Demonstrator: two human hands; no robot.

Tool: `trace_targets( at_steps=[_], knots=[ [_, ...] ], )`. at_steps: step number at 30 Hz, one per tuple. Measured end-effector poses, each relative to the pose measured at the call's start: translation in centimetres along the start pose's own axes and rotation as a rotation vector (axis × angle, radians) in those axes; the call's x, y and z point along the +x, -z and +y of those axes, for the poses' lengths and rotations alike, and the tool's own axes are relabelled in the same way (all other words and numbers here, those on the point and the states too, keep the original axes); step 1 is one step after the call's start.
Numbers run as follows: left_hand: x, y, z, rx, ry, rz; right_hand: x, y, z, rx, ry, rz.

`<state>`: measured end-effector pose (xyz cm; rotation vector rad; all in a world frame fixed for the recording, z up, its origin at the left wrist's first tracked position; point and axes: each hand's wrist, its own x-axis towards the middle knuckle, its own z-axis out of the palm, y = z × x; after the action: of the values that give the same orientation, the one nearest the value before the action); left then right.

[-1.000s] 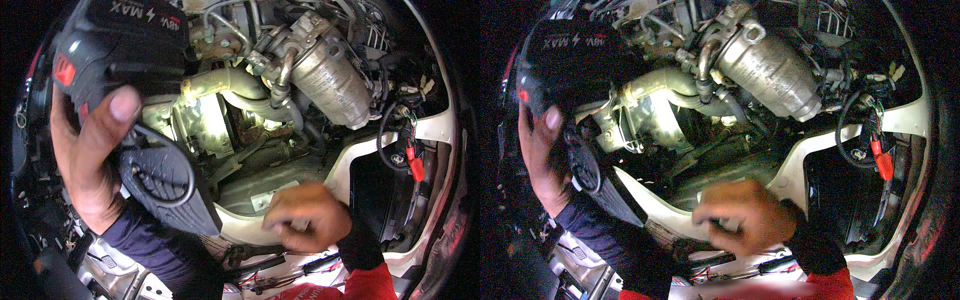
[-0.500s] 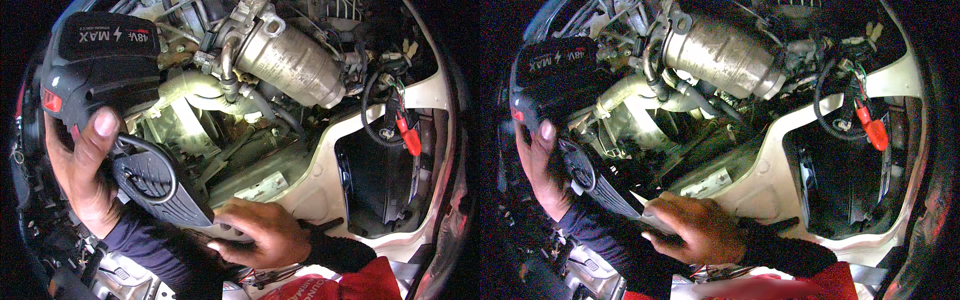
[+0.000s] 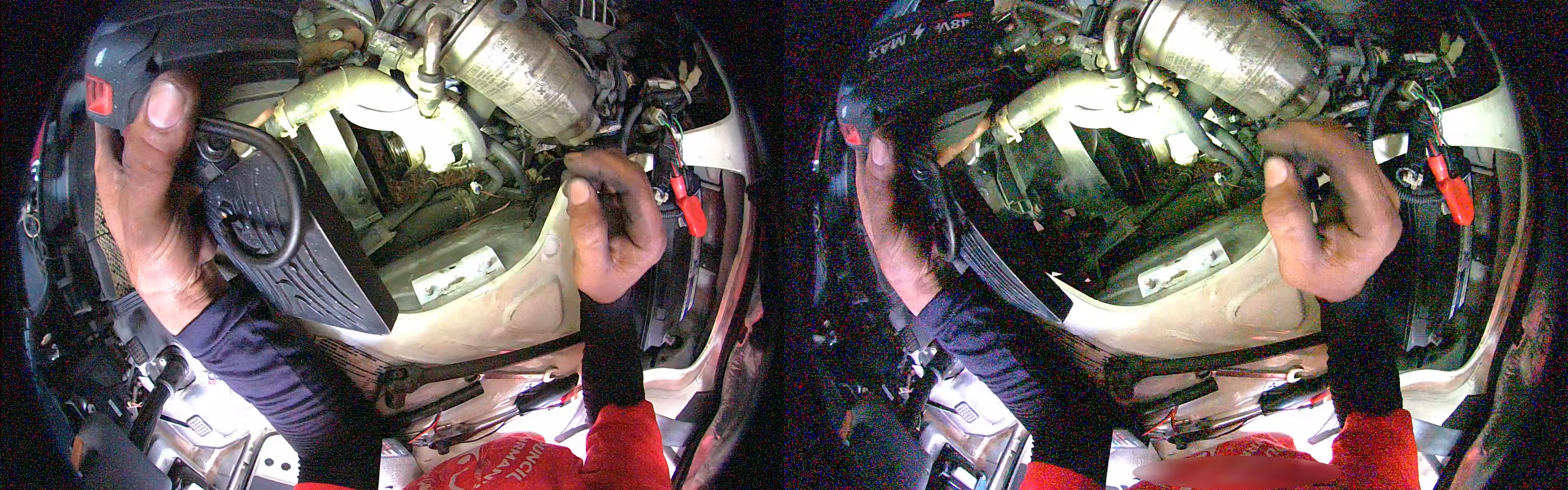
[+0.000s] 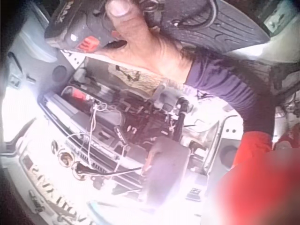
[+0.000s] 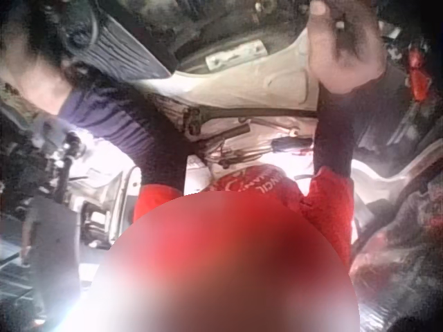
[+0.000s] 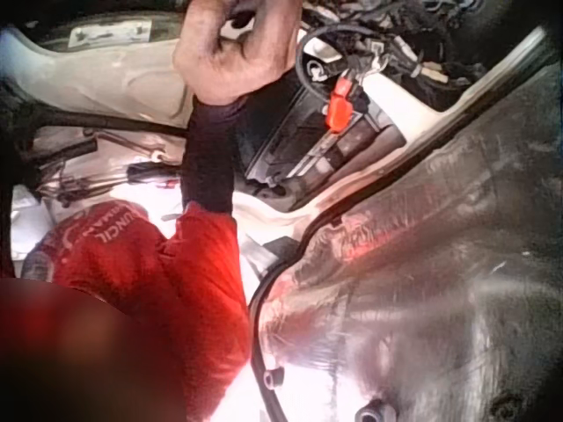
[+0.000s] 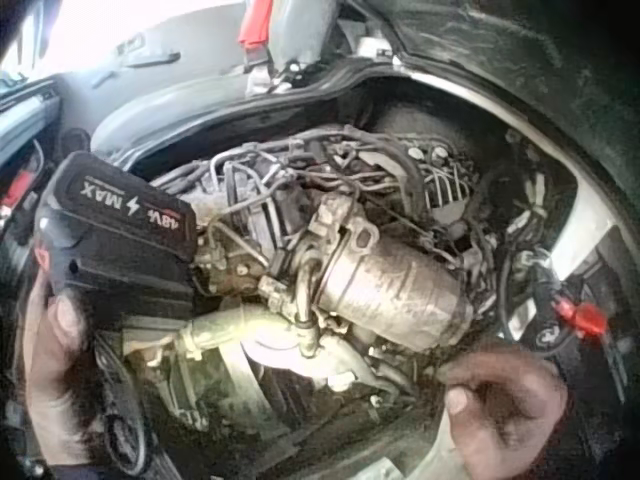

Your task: The person removes a car alternator from the engine bay, then installs a replacement alternator by aligning it and securing it with bolts. They also reconnect electrical connectors and hoses during the process.

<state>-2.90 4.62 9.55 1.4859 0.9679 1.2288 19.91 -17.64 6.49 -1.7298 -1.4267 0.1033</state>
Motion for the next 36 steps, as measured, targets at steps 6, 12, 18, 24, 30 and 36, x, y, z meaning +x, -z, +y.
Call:
trace_targets(
  at_steps=[6, 12, 18, 24, 30, 36],
  knots=[
    [0.8, 0.1, -0.6, -0.058, 0.0, -0.161, 1.9, -5.8, 0.8, 0.173, 0.238, -0.09],
    [-0.1, 0.4, -0.6, -0.065, 0.072, -0.11, 1.6, -6.5, 1.3, 0.429, -0.026, -0.242],
    [0.3, -0.2, -0.4, -0.153, 0.042, -0.058, 0.2, -9.8, -1.1, 0.294, 0.023, -0.603],
    [0.0, -0.5, -0.7, -0.251, 0.09, -0.034, -0.8, -13.7, -4.3, 0.216, 0.186, -0.656],
    [0.2, -0.9, -0.6, -0.211, 0.036, -0.001, -0.5, -13.2, -4.7, 0.069, 0.329, -0.613],
    [0.0, -0.3, -1.1, -0.283, -0.017, 0.02, -0.5, -13.1, -4.4, 0.112, 0.218, -0.858]
  ],
)
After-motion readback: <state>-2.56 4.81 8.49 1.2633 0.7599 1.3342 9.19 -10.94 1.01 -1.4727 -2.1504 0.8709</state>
